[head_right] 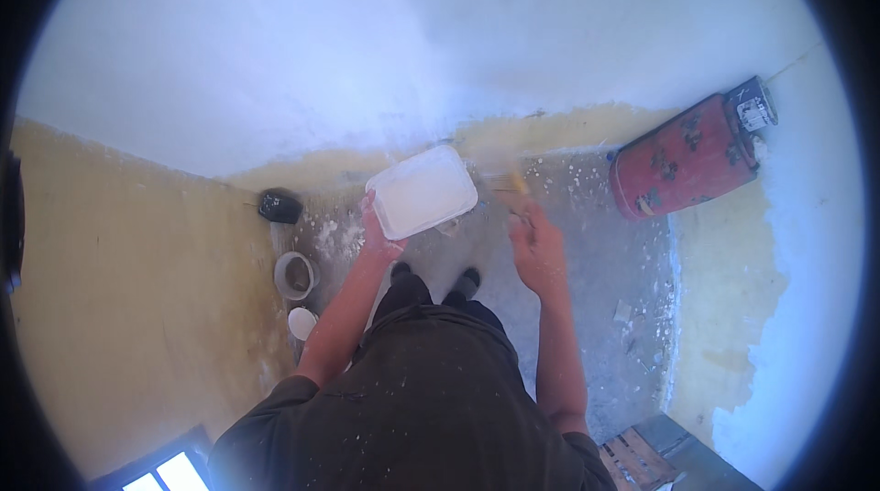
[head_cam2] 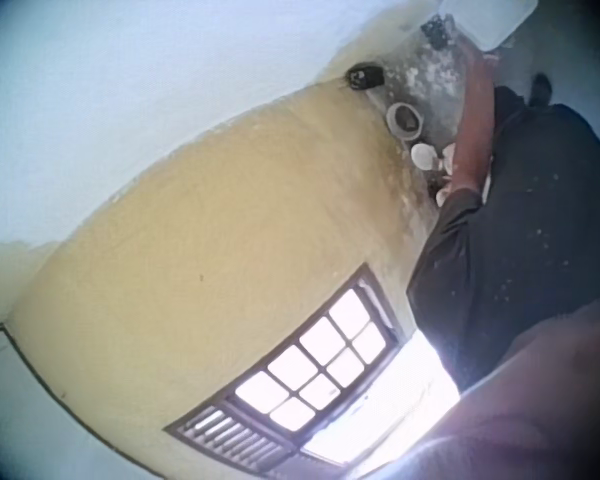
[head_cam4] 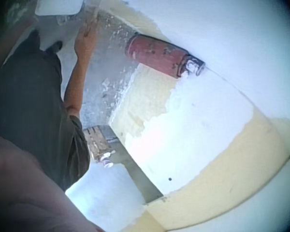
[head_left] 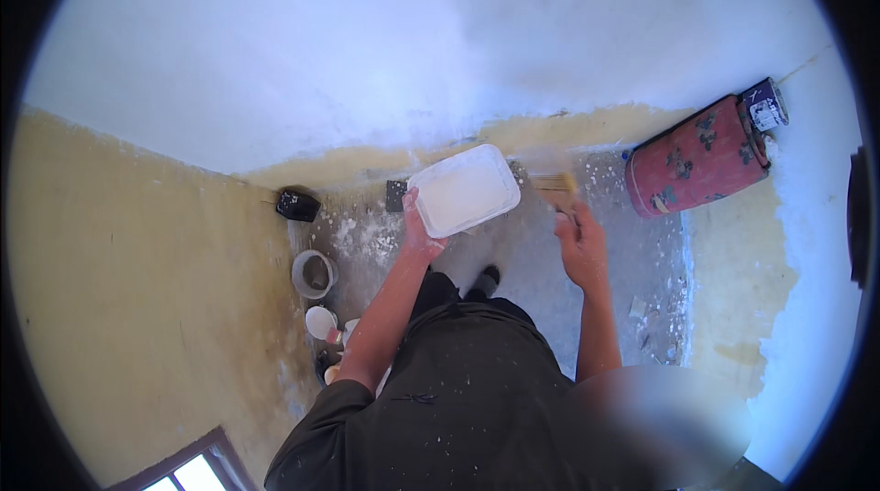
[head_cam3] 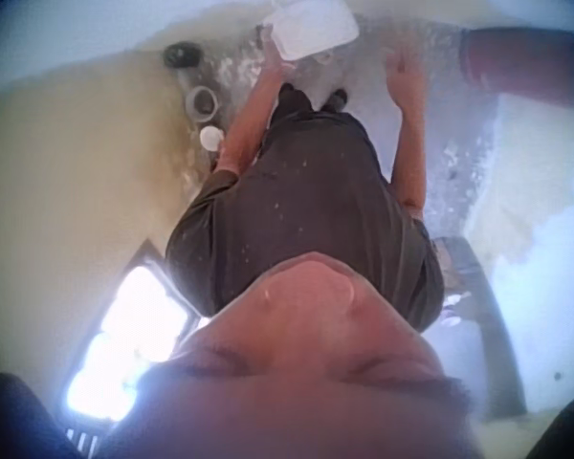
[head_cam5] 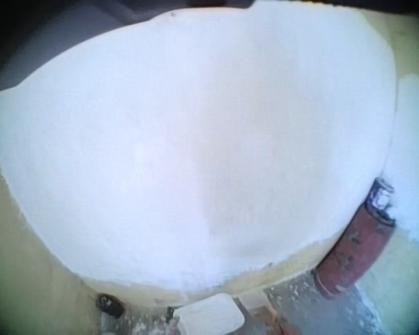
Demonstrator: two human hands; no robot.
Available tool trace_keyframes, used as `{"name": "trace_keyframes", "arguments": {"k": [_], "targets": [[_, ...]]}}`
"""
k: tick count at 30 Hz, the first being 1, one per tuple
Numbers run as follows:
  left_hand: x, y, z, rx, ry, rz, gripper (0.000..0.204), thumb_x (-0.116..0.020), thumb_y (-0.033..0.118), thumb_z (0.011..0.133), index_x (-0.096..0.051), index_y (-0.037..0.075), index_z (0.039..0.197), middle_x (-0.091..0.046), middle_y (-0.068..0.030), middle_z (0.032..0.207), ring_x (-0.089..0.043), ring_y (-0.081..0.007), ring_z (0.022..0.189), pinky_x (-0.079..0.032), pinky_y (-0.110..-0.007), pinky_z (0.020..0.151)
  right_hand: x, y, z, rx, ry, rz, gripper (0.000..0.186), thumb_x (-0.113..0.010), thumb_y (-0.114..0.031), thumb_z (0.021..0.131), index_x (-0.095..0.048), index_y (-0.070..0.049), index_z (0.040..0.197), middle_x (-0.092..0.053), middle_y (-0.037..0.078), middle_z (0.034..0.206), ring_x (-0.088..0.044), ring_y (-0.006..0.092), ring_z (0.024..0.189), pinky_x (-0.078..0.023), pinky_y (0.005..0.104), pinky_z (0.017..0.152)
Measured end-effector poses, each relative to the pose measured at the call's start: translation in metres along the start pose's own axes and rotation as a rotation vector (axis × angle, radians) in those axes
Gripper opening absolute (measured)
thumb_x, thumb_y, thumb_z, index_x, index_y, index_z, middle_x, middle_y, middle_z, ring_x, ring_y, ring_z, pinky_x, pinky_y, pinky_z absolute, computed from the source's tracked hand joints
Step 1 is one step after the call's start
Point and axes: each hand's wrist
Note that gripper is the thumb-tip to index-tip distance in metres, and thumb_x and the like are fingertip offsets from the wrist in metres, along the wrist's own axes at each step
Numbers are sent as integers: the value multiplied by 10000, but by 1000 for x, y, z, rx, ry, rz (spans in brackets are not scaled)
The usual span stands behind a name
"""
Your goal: The person paints the lower section of a white wall with a brush, repeatedly dipping the brush into a plastic container of white paint held in their left hand.
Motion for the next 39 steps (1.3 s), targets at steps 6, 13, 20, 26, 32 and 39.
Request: {"name": "trace_keyframes", "arguments": {"k": [6, 13, 20, 26, 32, 39], "targets": [[-14, -16, 8, 61, 6, 36, 625, -360, 525, 928, -390, 90, 1375, -505, -123, 1320, -516, -302, 1204, -445, -468, 995, 6, -64, 21, 208, -311, -639, 378, -539, -128, 852, -585, -132, 1227, -602, 145, 841, -621, 300, 706, -490, 433, 640], [-32, -19, 21, 156, -144, 29, 672, -312, 562, 924, -352, 84, 1394, -460, -168, 1367, -462, -354, 1258, -406, -523, 1029, -20, -57, 29, 176, -347, -929, 376, -505, -122, 849, -599, -174, 1209, -583, 136, 839, -629, 314, 701, -499, 428, 603], [-45, -8, 26, 177, -184, 83, 674, -243, 548, 939, -317, 81, 1419, -430, -179, 1394, -446, -365, 1271, -392, -540, 1038, -43, -69, 41, 135, -364, -978, 391, -490, -96, 838, -599, -148, 1211, -594, 141, 885, -636, 320, 754, -509, 431, 628], [-48, 12, 30, 202, -197, 9, 638, -194, 509, 962, -315, 77, 1415, -426, -159, 1398, -453, -348, 1268, -409, -518, 1034, -62, -80, 49, 57, -383, -992, 385, -513, -98, 827, -593, -109, 1204, -594, 153, 953, -637, 302, 825, -527, 411, 655], [-51, 25, 29, 142, -161, -7, 610, -201, 485, 976, -315, 72, 1410, -434, -154, 1388, -460, -331, 1264, -420, -491, 1034, -71, -78, 47, 76, -292, -974, 350, -498, -134, 853, -618, -163, 1181, -592, 143, 871, -631, 326, 752, -504, 433, 620], [-54, 28, 33, 166, -168, 35, 612, -199, 481, 974, -322, 64, 1404, -440, -161, 1383, -460, -336, 1264, -421, -503, 1028, -73, -81, 48, 86, -276, -946, 349, -525, -143, 849, -609, -169, 1187, -587, 131, 835, -630, 316, 743, -498, 431, 622]]}}
Point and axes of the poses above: each hand's wrist, its own z-axis towards the middle knuckle, its own x-axis out of the back of the hand, y = z × x
